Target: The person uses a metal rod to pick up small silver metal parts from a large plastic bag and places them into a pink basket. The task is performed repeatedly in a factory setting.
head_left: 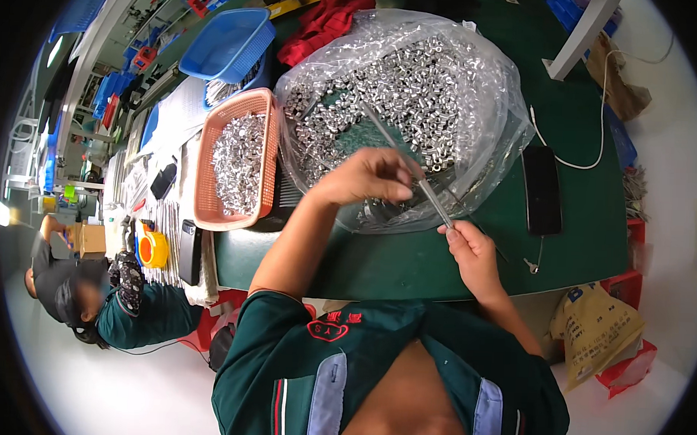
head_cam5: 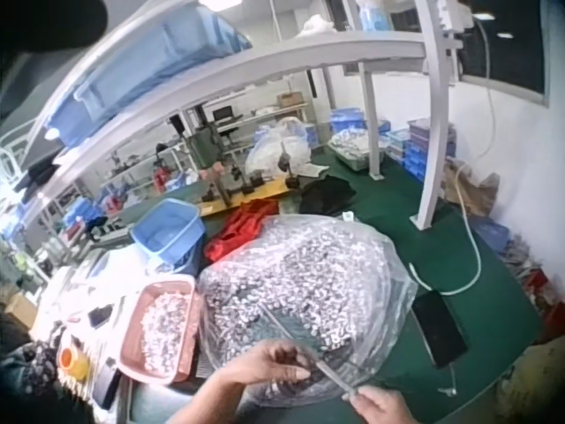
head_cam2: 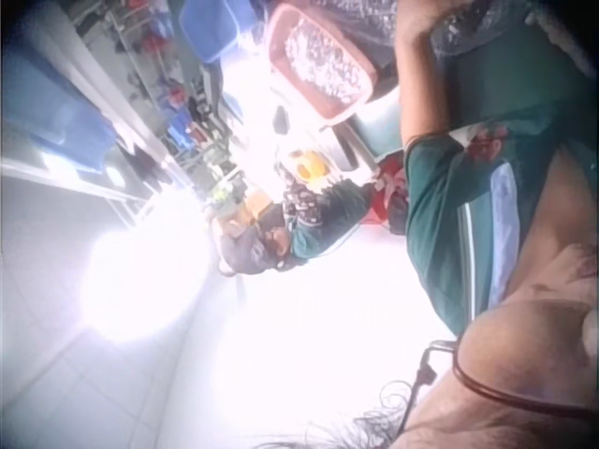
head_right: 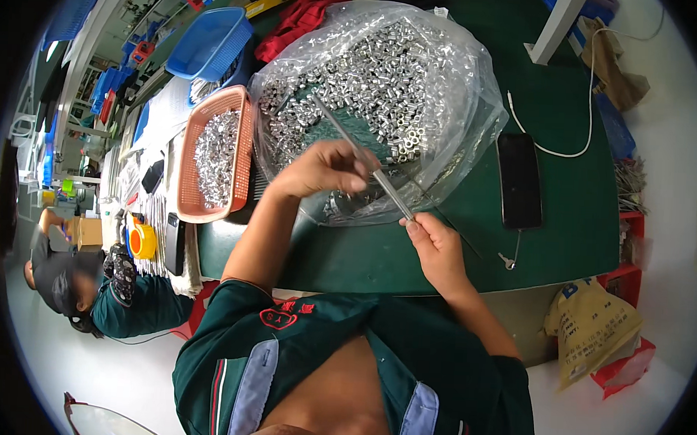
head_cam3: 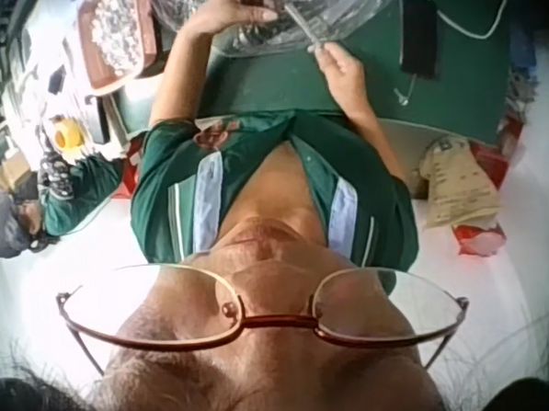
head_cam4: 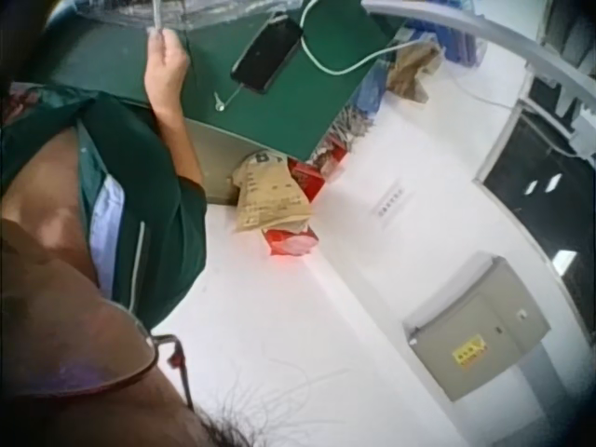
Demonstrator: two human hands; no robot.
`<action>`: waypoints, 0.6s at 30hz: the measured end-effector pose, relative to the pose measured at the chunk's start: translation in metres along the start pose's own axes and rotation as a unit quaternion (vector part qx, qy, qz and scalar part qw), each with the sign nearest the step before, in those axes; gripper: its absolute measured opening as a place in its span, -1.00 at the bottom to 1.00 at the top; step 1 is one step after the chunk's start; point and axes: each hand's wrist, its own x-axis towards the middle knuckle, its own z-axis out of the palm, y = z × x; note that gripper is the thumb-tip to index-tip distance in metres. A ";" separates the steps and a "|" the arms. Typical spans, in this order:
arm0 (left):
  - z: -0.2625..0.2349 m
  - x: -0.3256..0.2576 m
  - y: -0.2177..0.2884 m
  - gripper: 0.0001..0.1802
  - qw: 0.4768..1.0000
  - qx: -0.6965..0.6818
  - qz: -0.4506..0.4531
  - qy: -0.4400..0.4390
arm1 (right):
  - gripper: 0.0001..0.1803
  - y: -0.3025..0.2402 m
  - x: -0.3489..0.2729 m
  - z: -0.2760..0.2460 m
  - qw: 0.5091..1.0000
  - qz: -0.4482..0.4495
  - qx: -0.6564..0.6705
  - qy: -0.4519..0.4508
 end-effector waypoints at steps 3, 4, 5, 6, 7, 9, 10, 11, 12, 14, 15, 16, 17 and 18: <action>-0.030 0.013 0.006 -0.70 0.958 0.222 -0.021 0.182 | -0.79 -0.002 0.001 -0.001 0.999 0.020 0.047 0.010; -0.041 0.020 0.003 -0.69 0.904 0.353 -0.011 0.242 | -0.79 -0.002 0.001 -0.002 0.997 0.031 0.064 0.012; -0.047 0.023 0.000 -0.67 0.883 0.397 0.015 0.250 | -0.79 -0.002 0.001 -0.002 0.996 0.041 0.081 0.013; -0.050 0.028 -0.004 -0.64 0.861 0.438 0.043 0.256 | -0.78 -0.002 0.002 -0.002 0.995 0.042 0.090 0.010; -0.052 0.033 -0.007 -0.62 0.836 0.477 0.071 0.260 | -0.78 -0.002 0.002 -0.002 0.994 0.043 0.098 0.007; -0.055 0.043 -0.016 -0.61 0.822 0.502 0.084 0.253 | -0.79 -0.001 0.002 -0.004 0.994 0.043 0.103 0.004; -0.054 0.047 -0.019 -0.60 0.816 0.514 0.091 0.250 | -0.79 -0.001 0.001 -0.004 0.994 0.042 0.100 0.004; -0.053 0.050 -0.021 -0.61 0.806 0.533 0.088 0.242 | -0.79 -0.001 0.001 -0.004 0.994 0.042 0.096 0.004; -0.052 0.054 -0.024 -0.63 0.801 0.540 0.099 0.238 | -0.79 -0.001 0.001 -0.004 0.995 0.038 0.093 0.005; -0.055 0.062 -0.030 -0.65 0.792 0.553 0.120 0.231 | -0.79 -0.001 0.001 -0.003 0.996 0.031 0.086 0.007; -0.055 0.064 -0.032 -0.66 0.789 0.556 0.119 0.233 | -0.79 -0.001 0.001 -0.004 0.996 0.032 0.083 0.006; -0.054 0.065 -0.033 -0.68 0.785 0.560 0.118 0.236 | -0.79 0.000 0.001 -0.004 0.996 0.033 0.080 0.005; -0.054 0.065 -0.035 -0.69 0.782 0.564 0.116 0.239 | -0.79 0.000 0.001 -0.004 0.997 0.034 0.076 0.003; -0.054 0.063 -0.036 -0.70 0.789 0.556 0.118 0.231 | -0.79 0.000 0.001 -0.004 0.997 0.029 0.069 0.004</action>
